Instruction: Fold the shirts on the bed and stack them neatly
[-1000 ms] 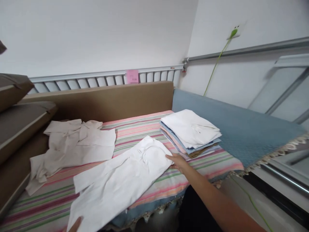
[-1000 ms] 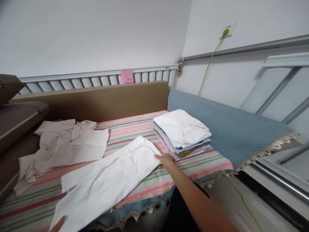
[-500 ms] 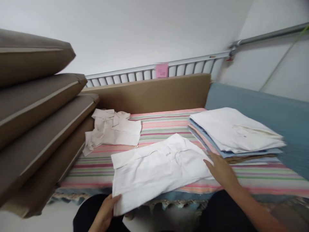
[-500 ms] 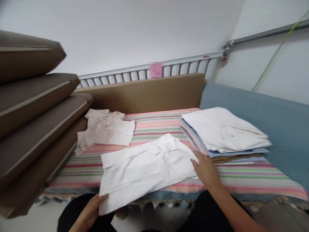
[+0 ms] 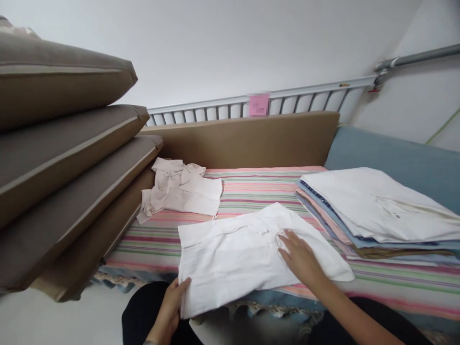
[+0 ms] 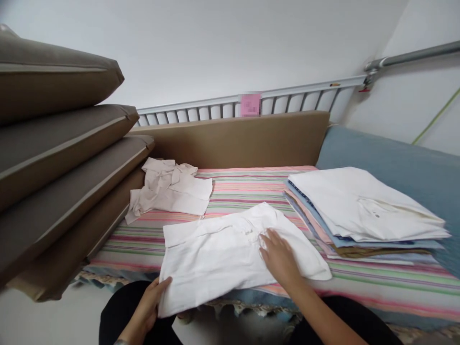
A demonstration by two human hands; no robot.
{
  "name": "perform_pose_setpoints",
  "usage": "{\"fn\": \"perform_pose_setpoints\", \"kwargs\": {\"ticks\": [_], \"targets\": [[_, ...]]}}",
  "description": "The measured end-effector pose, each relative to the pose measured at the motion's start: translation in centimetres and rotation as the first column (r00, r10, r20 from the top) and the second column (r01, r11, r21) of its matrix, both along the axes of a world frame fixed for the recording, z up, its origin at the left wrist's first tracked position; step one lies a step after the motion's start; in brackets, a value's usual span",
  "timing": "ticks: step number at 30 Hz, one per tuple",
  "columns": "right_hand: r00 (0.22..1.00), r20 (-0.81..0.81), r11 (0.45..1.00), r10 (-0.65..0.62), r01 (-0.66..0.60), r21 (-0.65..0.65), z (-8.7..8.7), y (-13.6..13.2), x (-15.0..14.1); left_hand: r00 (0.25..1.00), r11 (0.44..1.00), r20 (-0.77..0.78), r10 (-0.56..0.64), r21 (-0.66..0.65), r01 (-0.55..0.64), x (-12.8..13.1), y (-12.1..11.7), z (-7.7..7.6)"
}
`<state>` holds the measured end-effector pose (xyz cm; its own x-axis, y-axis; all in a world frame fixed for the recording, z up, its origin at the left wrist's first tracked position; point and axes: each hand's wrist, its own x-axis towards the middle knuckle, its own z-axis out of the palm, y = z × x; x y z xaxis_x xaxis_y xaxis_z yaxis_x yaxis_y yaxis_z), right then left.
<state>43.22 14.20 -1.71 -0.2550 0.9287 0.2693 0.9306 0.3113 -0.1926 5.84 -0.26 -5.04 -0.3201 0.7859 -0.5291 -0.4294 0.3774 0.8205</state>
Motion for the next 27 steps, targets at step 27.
{"fn": "perform_pose_setpoints", "kwargs": {"ticks": [27], "targets": [[0.755, -0.486, 0.433, 0.440, -0.652, -0.622, 12.3, 7.6, -26.9, 0.455, 0.912, -0.874, -0.171, 0.034, 0.410, 3.2, 0.4, 5.1]]}}
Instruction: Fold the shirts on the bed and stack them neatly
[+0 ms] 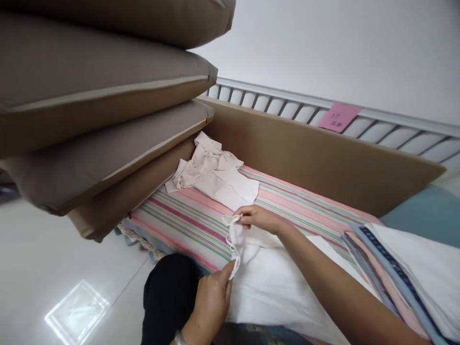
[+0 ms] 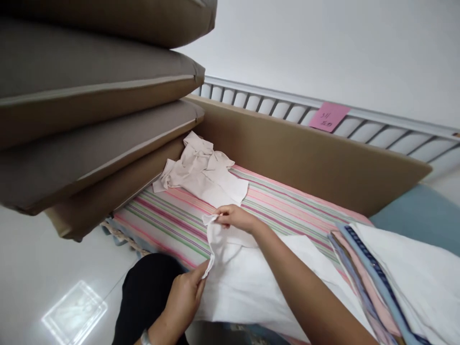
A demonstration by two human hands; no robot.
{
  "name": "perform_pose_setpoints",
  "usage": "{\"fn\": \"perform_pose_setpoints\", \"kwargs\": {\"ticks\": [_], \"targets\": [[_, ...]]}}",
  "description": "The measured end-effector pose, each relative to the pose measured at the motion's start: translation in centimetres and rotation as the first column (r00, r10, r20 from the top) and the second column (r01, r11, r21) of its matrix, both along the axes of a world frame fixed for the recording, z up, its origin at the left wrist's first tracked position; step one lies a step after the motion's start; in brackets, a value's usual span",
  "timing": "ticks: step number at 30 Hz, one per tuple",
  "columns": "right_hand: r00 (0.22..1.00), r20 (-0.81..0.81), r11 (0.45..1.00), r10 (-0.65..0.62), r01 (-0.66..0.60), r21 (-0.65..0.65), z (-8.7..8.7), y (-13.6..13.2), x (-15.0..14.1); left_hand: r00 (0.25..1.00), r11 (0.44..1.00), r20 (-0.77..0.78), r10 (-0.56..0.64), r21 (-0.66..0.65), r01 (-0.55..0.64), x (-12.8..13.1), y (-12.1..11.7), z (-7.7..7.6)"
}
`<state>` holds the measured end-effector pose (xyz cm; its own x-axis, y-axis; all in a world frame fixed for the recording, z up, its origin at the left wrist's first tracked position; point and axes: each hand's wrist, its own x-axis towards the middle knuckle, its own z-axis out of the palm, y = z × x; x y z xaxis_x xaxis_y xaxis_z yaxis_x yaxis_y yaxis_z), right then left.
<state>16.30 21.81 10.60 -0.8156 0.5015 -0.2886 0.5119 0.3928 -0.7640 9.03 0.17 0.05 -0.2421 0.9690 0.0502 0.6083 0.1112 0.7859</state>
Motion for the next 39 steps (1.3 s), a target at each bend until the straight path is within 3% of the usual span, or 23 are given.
{"fn": "perform_pose_setpoints", "kwargs": {"ticks": [4, 12, 20, 31, 35, 39], "targets": [[0.987, -0.159, 0.967, -0.023, -0.018, -0.253, 2.9, 0.2, 3.1, 0.997, 0.997, -0.067, -0.048, 0.058, 0.052, 0.2, -0.1, -0.1], [0.974, -0.225, 0.955, -0.033, -0.036, -0.294, 4.1, -0.5, 4.1, 0.974, 0.983, -0.215, -0.068, 0.151, 0.102, 0.4, -0.2, 0.5], [0.911, -0.288, 0.946, -0.296, 0.238, -0.218, 2.5, -1.6, 5.2, 0.927, 0.979, -0.345, -0.145, 0.085, 0.184, 2.0, 0.4, 3.1], [0.865, -0.341, 0.926, -0.367, 0.305, -0.222, 0.5, -3.1, 4.6, 0.930, 0.985, -0.332, -0.155, 0.020, 0.171, 3.0, 0.6, 3.6], [0.860, -0.338, 0.917, -0.381, 0.304, -0.259, 0.2, -2.9, 5.4, 0.958, 0.986, -0.238, -0.162, 0.003, 0.167, 3.2, 0.6, 3.5], [0.821, -0.378, 0.895, -0.427, 0.324, -0.307, 0.1, -3.0, 6.2, 0.998, 0.998, 0.003, -0.057, -0.012, 0.057, 2.9, 0.1, 2.7]]}}
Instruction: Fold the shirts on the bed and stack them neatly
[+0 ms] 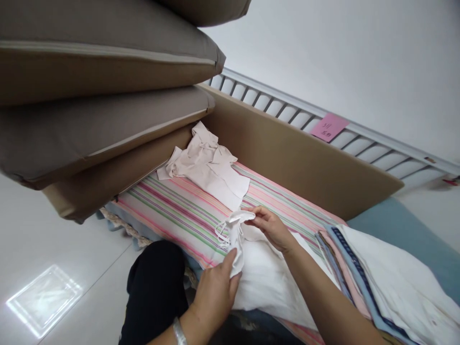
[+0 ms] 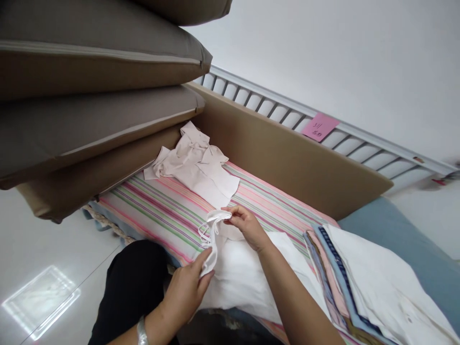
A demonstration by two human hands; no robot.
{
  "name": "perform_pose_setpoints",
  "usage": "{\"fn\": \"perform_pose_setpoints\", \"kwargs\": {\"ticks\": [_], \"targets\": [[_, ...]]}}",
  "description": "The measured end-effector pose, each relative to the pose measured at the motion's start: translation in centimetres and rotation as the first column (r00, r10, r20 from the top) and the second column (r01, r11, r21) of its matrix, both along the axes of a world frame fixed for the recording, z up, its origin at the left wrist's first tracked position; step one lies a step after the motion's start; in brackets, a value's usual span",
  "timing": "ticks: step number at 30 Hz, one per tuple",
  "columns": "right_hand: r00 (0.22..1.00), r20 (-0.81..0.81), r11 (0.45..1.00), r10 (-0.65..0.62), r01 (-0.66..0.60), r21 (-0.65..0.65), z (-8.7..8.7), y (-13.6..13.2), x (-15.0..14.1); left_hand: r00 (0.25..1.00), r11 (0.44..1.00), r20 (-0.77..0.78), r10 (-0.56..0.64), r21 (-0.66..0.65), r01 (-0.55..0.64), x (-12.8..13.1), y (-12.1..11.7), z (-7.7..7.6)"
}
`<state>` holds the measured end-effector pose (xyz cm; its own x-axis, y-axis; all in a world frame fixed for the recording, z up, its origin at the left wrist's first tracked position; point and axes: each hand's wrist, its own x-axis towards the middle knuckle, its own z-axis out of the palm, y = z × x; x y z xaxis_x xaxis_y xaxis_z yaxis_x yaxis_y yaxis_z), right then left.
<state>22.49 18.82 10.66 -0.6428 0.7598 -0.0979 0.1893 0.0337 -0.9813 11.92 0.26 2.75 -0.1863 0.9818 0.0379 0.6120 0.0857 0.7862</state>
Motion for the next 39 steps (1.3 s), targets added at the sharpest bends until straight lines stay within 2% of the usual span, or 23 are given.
{"fn": "perform_pose_setpoints", "kwargs": {"ticks": [3, 8, 11, 15, 19, 21, 24, 26, 28, 31, 33, 35, 39], "targets": [[0.999, -0.034, 1.000, -0.006, 0.005, -0.012, -0.3, -0.3, 0.5, 0.980, 0.992, 0.156, 0.125, -0.036, -0.120, -0.7, -0.6, -1.3], [0.997, -0.070, 1.000, 0.011, -0.013, -0.026, -1.1, -0.8, 1.4, 0.933, 0.970, 0.268, 0.240, -0.034, -0.240, -2.3, -1.1, -3.0], [0.996, -0.092, 0.999, -0.008, 0.005, -0.035, -1.6, -0.9, 1.6, 0.939, 0.972, 0.261, 0.222, 0.020, -0.235, -3.3, -1.0, -3.3], [0.992, -0.082, 0.994, -0.097, 0.092, -0.062, -2.7, -1.2, 0.7, 0.967, 0.991, 0.217, 0.137, -0.026, -0.135, -4.1, -0.6, -3.3], [0.942, 0.151, 0.954, -0.301, 0.298, 0.040, -4.1, -2.7, -0.8, 0.968, 0.989, 0.203, 0.148, -0.031, -0.145, -4.1, -0.3, -3.5], [0.895, 0.305, 0.946, -0.325, 0.305, 0.112, -4.7, -4.1, -1.3, 0.975, 0.985, 0.145, 0.166, -0.072, -0.157, -4.0, -0.2, -3.7], [0.853, 0.479, 0.978, -0.205, 0.168, 0.121, -5.7, -6.3, -2.3, 0.986, 0.983, 0.059, 0.158, -0.104, -0.151, -3.6, -0.1, -3.7], [0.835, 0.534, 0.991, -0.131, 0.094, 0.096, -6.5, -7.3, -3.3, 0.990, 0.987, 0.037, 0.133, -0.097, -0.129, -3.3, -0.1, -3.4], [0.810, 0.578, 0.996, -0.094, 0.076, 0.055, -7.1, -7.8, -4.7, 0.994, 0.991, 0.034, 0.102, -0.094, -0.099, -2.9, 0.0, -2.9], [0.771, 0.633, 0.992, -0.073, 0.121, -0.032, -7.3, -7.5, -6.4, 0.998, 0.995, 0.037, 0.057, -0.090, -0.053, -2.5, 0.0, -2.1], [0.773, 0.628, 0.987, -0.085, 0.150, -0.051, -6.9, -7.1, -6.7, 0.998, 0.997, 0.050, 0.047, -0.070, -0.044, -2.6, 0.0, -1.8], [0.817, 0.566, 0.984, -0.109, 0.171, -0.057, -6.5, -6.9, -6.1, 0.993, 0.997, 0.091, 0.074, -0.035, -0.072, -3.2, -0.1, -2.0], [0.939, 0.309, 0.975, -0.154, 0.195, -0.107, -6.5, -7.2, -3.9, 0.941, 0.982, 0.295, 0.167, 0.038, -0.186, -5.1, 0.0, -3.7]]}}
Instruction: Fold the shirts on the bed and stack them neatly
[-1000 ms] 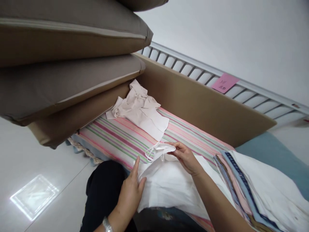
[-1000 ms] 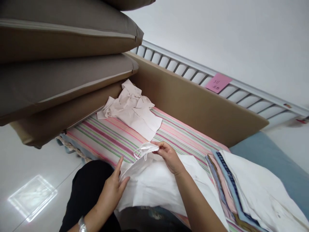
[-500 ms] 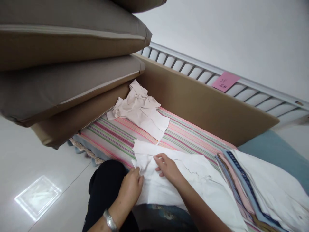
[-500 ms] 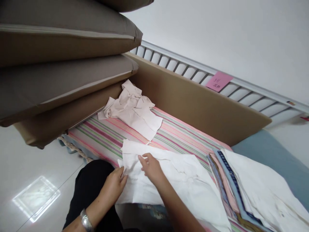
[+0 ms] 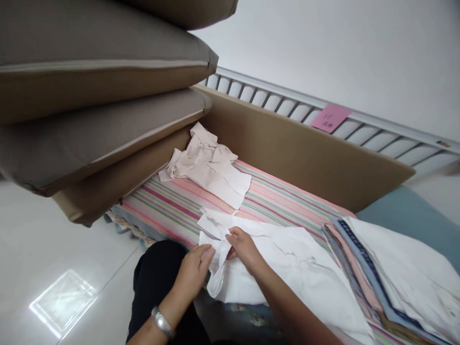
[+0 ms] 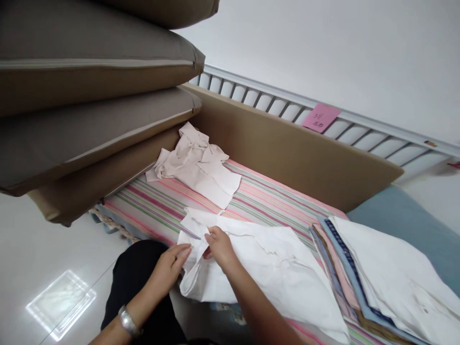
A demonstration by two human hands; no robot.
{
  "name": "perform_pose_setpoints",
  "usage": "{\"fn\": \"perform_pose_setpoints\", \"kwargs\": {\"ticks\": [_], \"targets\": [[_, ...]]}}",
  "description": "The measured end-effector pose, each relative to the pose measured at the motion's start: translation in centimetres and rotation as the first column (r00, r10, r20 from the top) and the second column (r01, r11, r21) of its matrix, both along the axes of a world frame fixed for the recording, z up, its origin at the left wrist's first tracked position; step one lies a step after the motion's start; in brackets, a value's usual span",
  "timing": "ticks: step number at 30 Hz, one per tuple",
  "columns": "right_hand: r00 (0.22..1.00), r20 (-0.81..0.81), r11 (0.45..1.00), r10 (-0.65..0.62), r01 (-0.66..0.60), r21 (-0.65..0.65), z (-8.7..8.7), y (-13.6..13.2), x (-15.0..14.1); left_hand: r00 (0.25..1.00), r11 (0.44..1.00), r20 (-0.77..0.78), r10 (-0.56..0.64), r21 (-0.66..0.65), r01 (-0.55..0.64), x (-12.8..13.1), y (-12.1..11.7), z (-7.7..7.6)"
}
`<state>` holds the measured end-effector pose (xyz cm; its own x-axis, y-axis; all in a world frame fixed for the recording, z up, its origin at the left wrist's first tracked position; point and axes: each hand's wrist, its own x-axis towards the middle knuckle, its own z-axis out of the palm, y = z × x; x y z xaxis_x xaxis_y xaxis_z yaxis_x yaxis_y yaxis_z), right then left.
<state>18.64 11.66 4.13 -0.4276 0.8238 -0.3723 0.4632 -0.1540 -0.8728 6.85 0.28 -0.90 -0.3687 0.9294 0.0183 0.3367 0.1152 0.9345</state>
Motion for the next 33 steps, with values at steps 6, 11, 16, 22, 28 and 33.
{"fn": "perform_pose_setpoints", "kwargs": {"ticks": [6, 11, 16, 22, 28, 33], "targets": [[0.990, -0.139, 0.999, -0.039, 0.037, -0.018, -0.2, -0.8, 1.7, 0.983, 0.978, 0.049, 0.179, -0.119, -0.173, -1.4, 1.1, -2.2], [0.985, -0.171, 0.999, -0.018, 0.012, -0.032, 0.5, -0.7, 1.7, 0.974, 0.953, -0.214, 0.074, -0.274, -0.132, -1.3, 1.5, -1.4], [0.979, -0.201, 0.999, -0.017, 0.008, -0.047, 0.8, -0.7, 2.0, 0.961, 0.930, -0.253, 0.109, -0.315, -0.188, -1.6, 1.8, -0.7], [0.979, -0.202, 0.999, -0.019, 0.009, -0.051, 0.8, -0.8, 1.8, 0.969, 0.952, -0.029, 0.246, -0.181, -0.247, -1.5, 2.9, -1.0], [0.974, -0.228, 0.999, -0.008, 0.000, -0.037, 0.9, -0.7, 1.7, 0.986, 0.992, -0.137, 0.098, 0.096, -0.085, -1.8, 4.8, -0.3], [0.976, -0.218, 1.000, 0.009, -0.013, -0.015, 1.4, -0.9, 1.5, 0.895, 0.977, -0.404, 0.188, -0.013, -0.211, -2.6, 7.2, -0.6]]}}
